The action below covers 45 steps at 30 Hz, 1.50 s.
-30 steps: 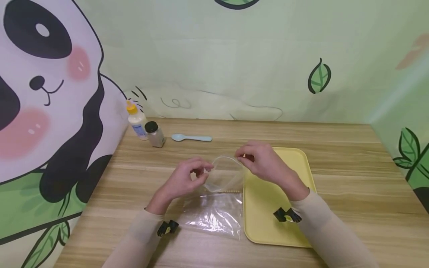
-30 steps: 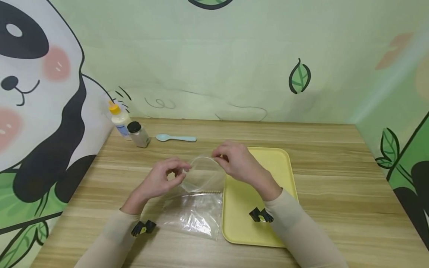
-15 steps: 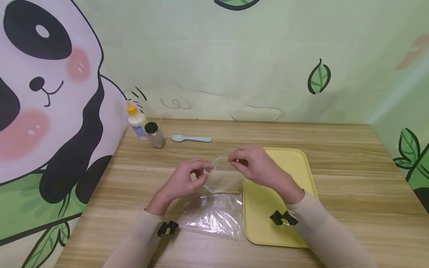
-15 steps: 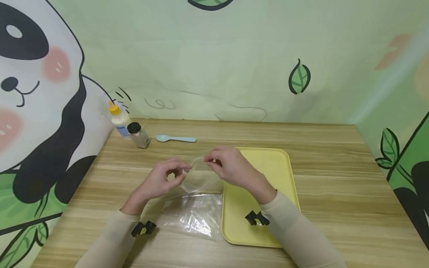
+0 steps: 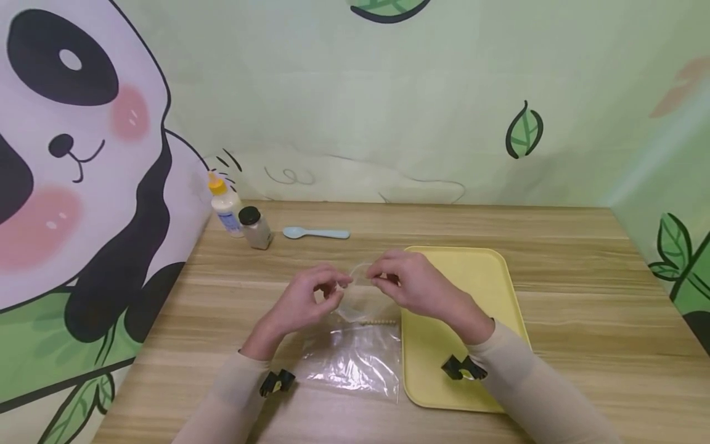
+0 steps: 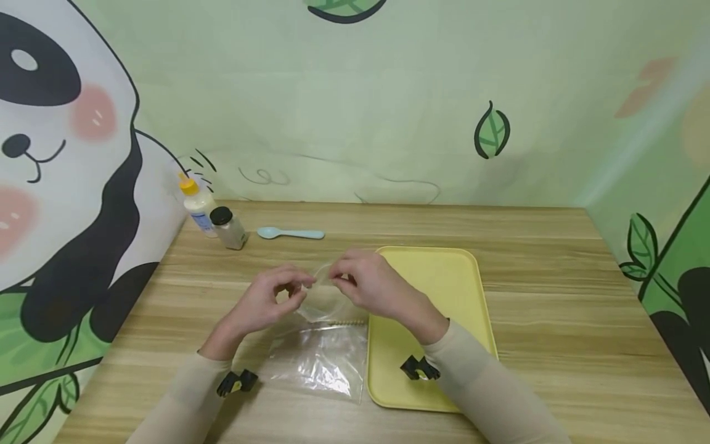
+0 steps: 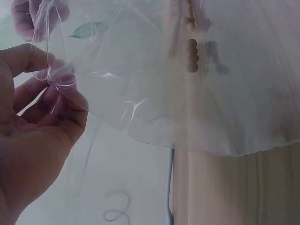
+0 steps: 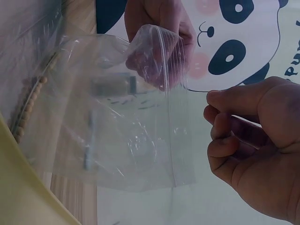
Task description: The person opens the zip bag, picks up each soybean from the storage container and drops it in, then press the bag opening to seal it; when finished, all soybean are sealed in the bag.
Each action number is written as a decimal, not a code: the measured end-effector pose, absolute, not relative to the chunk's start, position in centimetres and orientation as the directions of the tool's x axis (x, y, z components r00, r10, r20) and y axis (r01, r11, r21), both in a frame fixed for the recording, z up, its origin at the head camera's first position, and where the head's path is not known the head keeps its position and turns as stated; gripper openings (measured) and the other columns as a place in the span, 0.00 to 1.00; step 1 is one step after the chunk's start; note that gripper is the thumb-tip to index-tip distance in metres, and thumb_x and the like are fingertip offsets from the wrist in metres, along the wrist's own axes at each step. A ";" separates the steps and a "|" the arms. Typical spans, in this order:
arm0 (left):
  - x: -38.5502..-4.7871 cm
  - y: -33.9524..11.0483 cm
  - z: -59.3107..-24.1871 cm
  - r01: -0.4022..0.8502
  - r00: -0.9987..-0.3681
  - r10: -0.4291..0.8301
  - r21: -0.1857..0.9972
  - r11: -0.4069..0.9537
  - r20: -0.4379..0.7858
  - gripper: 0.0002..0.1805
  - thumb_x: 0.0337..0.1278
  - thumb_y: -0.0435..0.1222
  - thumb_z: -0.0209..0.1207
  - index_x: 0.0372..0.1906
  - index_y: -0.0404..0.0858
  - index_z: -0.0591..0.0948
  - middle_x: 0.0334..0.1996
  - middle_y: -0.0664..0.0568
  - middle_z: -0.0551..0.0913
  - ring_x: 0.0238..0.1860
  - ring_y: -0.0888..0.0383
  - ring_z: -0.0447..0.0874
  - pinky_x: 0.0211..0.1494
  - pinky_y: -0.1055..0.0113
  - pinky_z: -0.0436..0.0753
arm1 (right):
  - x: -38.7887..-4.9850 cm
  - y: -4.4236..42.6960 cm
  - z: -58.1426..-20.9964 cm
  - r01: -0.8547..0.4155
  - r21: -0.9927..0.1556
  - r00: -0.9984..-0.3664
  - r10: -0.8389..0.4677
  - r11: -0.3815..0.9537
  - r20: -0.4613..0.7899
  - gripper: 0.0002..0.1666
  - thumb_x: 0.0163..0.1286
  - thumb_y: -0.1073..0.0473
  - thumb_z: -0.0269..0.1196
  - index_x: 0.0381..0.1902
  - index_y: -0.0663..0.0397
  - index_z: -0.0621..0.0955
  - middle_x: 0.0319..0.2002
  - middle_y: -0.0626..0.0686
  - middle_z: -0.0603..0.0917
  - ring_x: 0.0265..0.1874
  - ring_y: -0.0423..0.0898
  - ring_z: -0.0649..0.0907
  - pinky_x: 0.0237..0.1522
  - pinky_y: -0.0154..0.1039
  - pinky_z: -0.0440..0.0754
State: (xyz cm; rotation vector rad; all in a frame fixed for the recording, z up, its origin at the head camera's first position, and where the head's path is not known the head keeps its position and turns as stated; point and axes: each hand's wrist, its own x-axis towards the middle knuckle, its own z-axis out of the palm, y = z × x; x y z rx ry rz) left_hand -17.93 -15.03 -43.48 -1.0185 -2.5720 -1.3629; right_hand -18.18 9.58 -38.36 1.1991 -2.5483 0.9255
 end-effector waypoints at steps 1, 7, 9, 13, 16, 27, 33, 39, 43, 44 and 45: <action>-17.9 -15.0 -43.5 0.578 -0.780 0.524 0.716 0.392 0.342 0.14 0.53 0.26 0.61 0.47 0.33 0.83 0.39 0.45 0.85 0.32 0.63 0.78 0.37 0.69 0.84 | -18.1 9.5 -38.4 -0.746 -0.461 -0.658 -0.638 0.480 0.400 0.06 0.63 0.66 0.66 0.38 0.55 0.87 0.37 0.50 0.87 0.33 0.41 0.84 0.35 0.31 0.84; -17.9 -15.1 -43.6 0.573 -0.782 0.525 0.721 0.391 0.336 0.14 0.53 0.26 0.61 0.47 0.34 0.83 0.39 0.44 0.84 0.33 0.62 0.78 0.38 0.70 0.84 | -17.9 9.0 -38.5 -0.759 -0.455 -0.641 -0.656 0.466 0.398 0.07 0.64 0.66 0.65 0.39 0.55 0.87 0.38 0.50 0.87 0.35 0.41 0.85 0.37 0.30 0.84; -17.9 -15.1 -43.6 0.568 -0.784 0.526 0.724 0.391 0.331 0.14 0.53 0.26 0.61 0.47 0.34 0.83 0.39 0.43 0.84 0.33 0.62 0.78 0.38 0.70 0.84 | -17.9 8.9 -38.5 -0.761 -0.464 -0.637 -0.660 0.454 0.398 0.07 0.64 0.66 0.65 0.39 0.55 0.86 0.38 0.50 0.87 0.36 0.42 0.85 0.37 0.32 0.85; -18.0 -15.1 -43.6 0.567 -0.785 0.525 0.722 0.396 0.328 0.15 0.53 0.26 0.61 0.47 0.34 0.83 0.39 0.44 0.84 0.33 0.62 0.78 0.38 0.69 0.84 | -17.9 8.7 -38.8 -0.763 -0.475 -0.630 -0.668 0.438 0.396 0.06 0.65 0.64 0.65 0.40 0.55 0.86 0.38 0.49 0.88 0.35 0.40 0.85 0.37 0.34 0.85; -18.0 -15.1 -43.6 0.573 -0.783 0.525 0.716 0.399 0.334 0.14 0.53 0.26 0.61 0.47 0.34 0.84 0.39 0.44 0.84 0.32 0.62 0.77 0.38 0.69 0.84 | -18.0 8.6 -38.9 -0.763 -0.481 -0.629 -0.668 0.431 0.398 0.07 0.66 0.63 0.64 0.40 0.55 0.86 0.38 0.49 0.88 0.34 0.39 0.84 0.36 0.32 0.84; -18.1 -15.0 -43.6 0.575 -0.781 0.530 0.712 0.403 0.331 0.14 0.54 0.26 0.61 0.47 0.34 0.83 0.38 0.44 0.84 0.32 0.62 0.77 0.37 0.68 0.84 | -18.1 9.2 -38.9 -0.736 -0.496 -0.661 -0.648 0.461 0.378 0.08 0.65 0.62 0.65 0.42 0.53 0.86 0.38 0.48 0.88 0.26 0.36 0.78 0.28 0.28 0.79; -18.1 -15.1 -43.7 0.577 -0.779 0.528 0.714 0.397 0.337 0.14 0.53 0.26 0.61 0.47 0.37 0.84 0.38 0.44 0.84 0.32 0.63 0.77 0.36 0.69 0.84 | -18.2 9.4 -39.0 -0.741 -0.483 -0.659 -0.644 0.466 0.390 0.07 0.65 0.62 0.65 0.41 0.54 0.86 0.36 0.47 0.88 0.25 0.35 0.77 0.27 0.27 0.78; -18.1 -15.1 -43.8 0.580 -0.778 0.527 0.715 0.390 0.343 0.14 0.53 0.26 0.61 0.47 0.35 0.84 0.38 0.45 0.84 0.32 0.63 0.78 0.37 0.69 0.84 | -18.4 9.6 -39.1 -0.738 -0.479 -0.665 -0.634 0.476 0.394 0.06 0.65 0.62 0.65 0.40 0.54 0.86 0.34 0.47 0.87 0.24 0.35 0.76 0.26 0.27 0.77; -18.1 -15.2 -43.8 0.582 -0.778 0.524 0.712 0.394 0.346 0.14 0.53 0.26 0.61 0.46 0.35 0.84 0.38 0.48 0.84 0.32 0.63 0.78 0.37 0.70 0.84 | -18.6 9.8 -39.2 -0.721 -0.497 -0.683 -0.617 0.483 0.392 0.07 0.65 0.61 0.65 0.40 0.55 0.86 0.34 0.47 0.87 0.24 0.35 0.76 0.25 0.28 0.77; -18.1 -15.2 -43.8 0.582 -0.779 0.522 0.711 0.395 0.347 0.14 0.53 0.26 0.61 0.46 0.35 0.84 0.37 0.49 0.84 0.32 0.63 0.78 0.37 0.70 0.84 | -18.7 9.9 -39.2 -0.720 -0.498 -0.685 -0.614 0.484 0.393 0.07 0.65 0.61 0.65 0.40 0.55 0.86 0.34 0.47 0.87 0.24 0.36 0.76 0.26 0.28 0.77; -18.1 -15.2 -43.8 0.583 -0.779 0.521 0.710 0.395 0.349 0.14 0.53 0.26 0.61 0.46 0.35 0.84 0.37 0.49 0.84 0.32 0.63 0.78 0.37 0.70 0.84 | -18.8 10.0 -39.2 -0.717 -0.499 -0.687 -0.611 0.486 0.392 0.07 0.65 0.61 0.65 0.40 0.55 0.86 0.34 0.47 0.87 0.24 0.36 0.76 0.26 0.28 0.77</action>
